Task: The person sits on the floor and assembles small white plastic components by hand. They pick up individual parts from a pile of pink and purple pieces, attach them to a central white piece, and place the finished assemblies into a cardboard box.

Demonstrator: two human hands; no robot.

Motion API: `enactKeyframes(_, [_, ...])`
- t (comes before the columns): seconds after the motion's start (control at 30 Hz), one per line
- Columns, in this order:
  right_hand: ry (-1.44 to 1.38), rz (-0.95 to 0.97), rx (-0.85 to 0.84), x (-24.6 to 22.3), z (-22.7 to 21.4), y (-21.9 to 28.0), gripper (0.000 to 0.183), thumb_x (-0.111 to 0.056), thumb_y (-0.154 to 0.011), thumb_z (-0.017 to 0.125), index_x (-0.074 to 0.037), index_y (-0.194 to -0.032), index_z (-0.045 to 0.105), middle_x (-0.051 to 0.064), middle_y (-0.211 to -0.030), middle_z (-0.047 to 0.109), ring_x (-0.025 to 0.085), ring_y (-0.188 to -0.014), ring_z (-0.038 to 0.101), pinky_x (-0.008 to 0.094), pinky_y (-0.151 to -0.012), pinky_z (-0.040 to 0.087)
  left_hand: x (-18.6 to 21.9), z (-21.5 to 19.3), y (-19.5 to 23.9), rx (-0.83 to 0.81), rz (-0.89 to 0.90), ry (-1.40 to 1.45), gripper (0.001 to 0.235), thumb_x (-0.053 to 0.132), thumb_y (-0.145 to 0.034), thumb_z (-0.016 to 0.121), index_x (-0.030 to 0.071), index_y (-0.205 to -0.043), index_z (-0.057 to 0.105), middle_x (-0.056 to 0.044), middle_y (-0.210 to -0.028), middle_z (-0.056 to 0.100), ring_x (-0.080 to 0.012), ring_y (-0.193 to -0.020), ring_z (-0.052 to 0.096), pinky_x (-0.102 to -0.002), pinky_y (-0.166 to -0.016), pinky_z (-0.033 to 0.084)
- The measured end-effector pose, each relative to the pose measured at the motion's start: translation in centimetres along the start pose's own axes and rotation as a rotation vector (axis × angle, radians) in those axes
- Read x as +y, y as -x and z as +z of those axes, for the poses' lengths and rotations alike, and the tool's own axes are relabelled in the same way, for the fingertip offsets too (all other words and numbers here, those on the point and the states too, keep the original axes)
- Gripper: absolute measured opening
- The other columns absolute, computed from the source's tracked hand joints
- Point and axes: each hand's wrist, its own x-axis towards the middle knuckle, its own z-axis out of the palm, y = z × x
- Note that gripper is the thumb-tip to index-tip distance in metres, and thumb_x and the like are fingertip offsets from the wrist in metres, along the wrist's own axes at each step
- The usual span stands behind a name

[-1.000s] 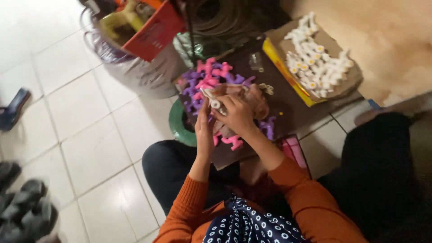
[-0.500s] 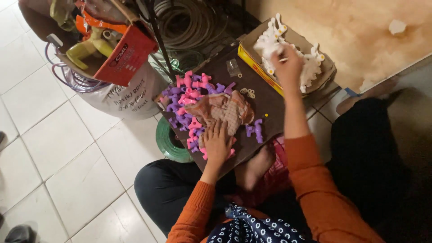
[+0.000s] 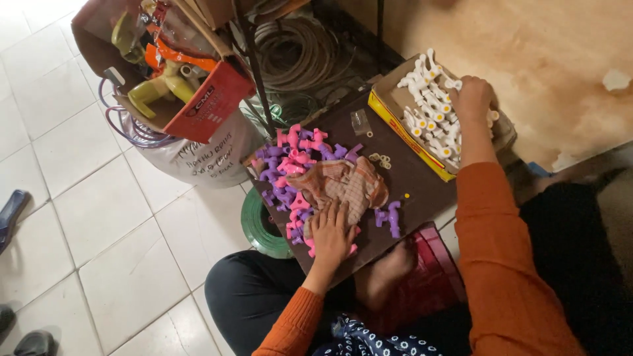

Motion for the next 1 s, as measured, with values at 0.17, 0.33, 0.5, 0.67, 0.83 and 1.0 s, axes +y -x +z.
enactKeyframes(0.17, [-0.109, 0.068, -0.030, 0.2, 1.9, -0.4, 0.023, -0.024, -0.085, 0.063, -0.004, -0.096, 0.066, 0.013, -0.085, 0.066, 0.032, -0.077, 0.063, 0.050, -0.056, 0.052, 0.0, 0.0, -0.1, -0.010, -0.007, -0.006, 0.058, 0.040, -0.077, 0.055, 0.015, -0.129, 0.048, -0.011, -0.135, 0.047, -0.0299, -0.115, 0.048, -0.045, -0.089, 0.035])
enactKeyframes(0.33, [-0.229, -0.105, 0.439, -2.1, 2.6, -1.7, 0.033, -0.015, -0.067, 0.078, -0.007, -0.097, 0.066, 0.011, -0.092, 0.057, 0.030, -0.086, 0.054, 0.039, -0.076, 0.042, 0.1, -0.2, -0.2, 0.012, -0.021, 0.007, 0.057, 0.041, -0.079, 0.053, 0.014, -0.128, 0.047, -0.012, -0.136, 0.048, -0.0291, -0.115, 0.049, -0.044, -0.088, 0.036])
enactKeyframes(0.5, [-0.058, -0.243, 0.312, -6.6, 3.2, -3.5, 0.024, -0.024, -0.068, 0.071, -0.012, -0.090, 0.073, 0.008, -0.087, 0.060, 0.029, -0.089, 0.044, 0.044, -0.074, 0.038, 0.1, -0.7, -0.5, -0.025, 0.010, 0.046, 0.057, 0.038, -0.076, 0.058, 0.010, -0.126, 0.047, -0.014, -0.136, 0.045, -0.0308, -0.117, 0.047, -0.044, -0.086, 0.036])
enactKeyframes(0.67, [0.084, -0.144, 0.035, -8.2, 8.3, -5.5, 0.028, -0.028, -0.078, 0.061, -0.014, -0.099, 0.073, 0.014, -0.123, 0.056, 0.033, -0.115, 0.043, 0.047, -0.094, 0.029, -0.1, -0.7, -0.4, -0.049, 0.001, 0.072, 0.061, 0.039, -0.076, 0.058, 0.009, -0.128, 0.047, -0.016, -0.136, 0.045, -0.0320, -0.117, 0.045, -0.046, -0.088, 0.034])
enactKeyframes(0.83, [0.150, -0.166, -0.119, -10.1, 3.6, -4.9, 0.026, -0.027, -0.072, 0.065, -0.019, -0.097, 0.068, 0.005, -0.082, 0.075, 0.027, -0.093, 0.064, 0.038, -0.080, 0.042, -0.3, -0.9, -0.1, -0.001, -0.009, 0.090, 0.059, 0.037, -0.078, 0.056, 0.007, -0.128, 0.047, -0.018, -0.131, 0.049, -0.0341, -0.116, 0.046, -0.046, -0.088, 0.033])
enactKeyframes(1.0, [-0.140, -0.070, -0.018, -9.7, -1.0, -4.1, 0.035, -0.037, -0.084, 0.071, -0.009, -0.106, 0.067, 0.022, -0.088, 0.066, 0.036, -0.082, 0.059, 0.045, -0.064, 0.047, -0.5, -0.8, 0.2, 0.012, 0.007, 0.130, 0.057, 0.037, -0.081, 0.053, 0.005, -0.129, 0.048, -0.019, -0.135, 0.047, -0.0346, -0.120, 0.045, -0.045, -0.093, 0.032])
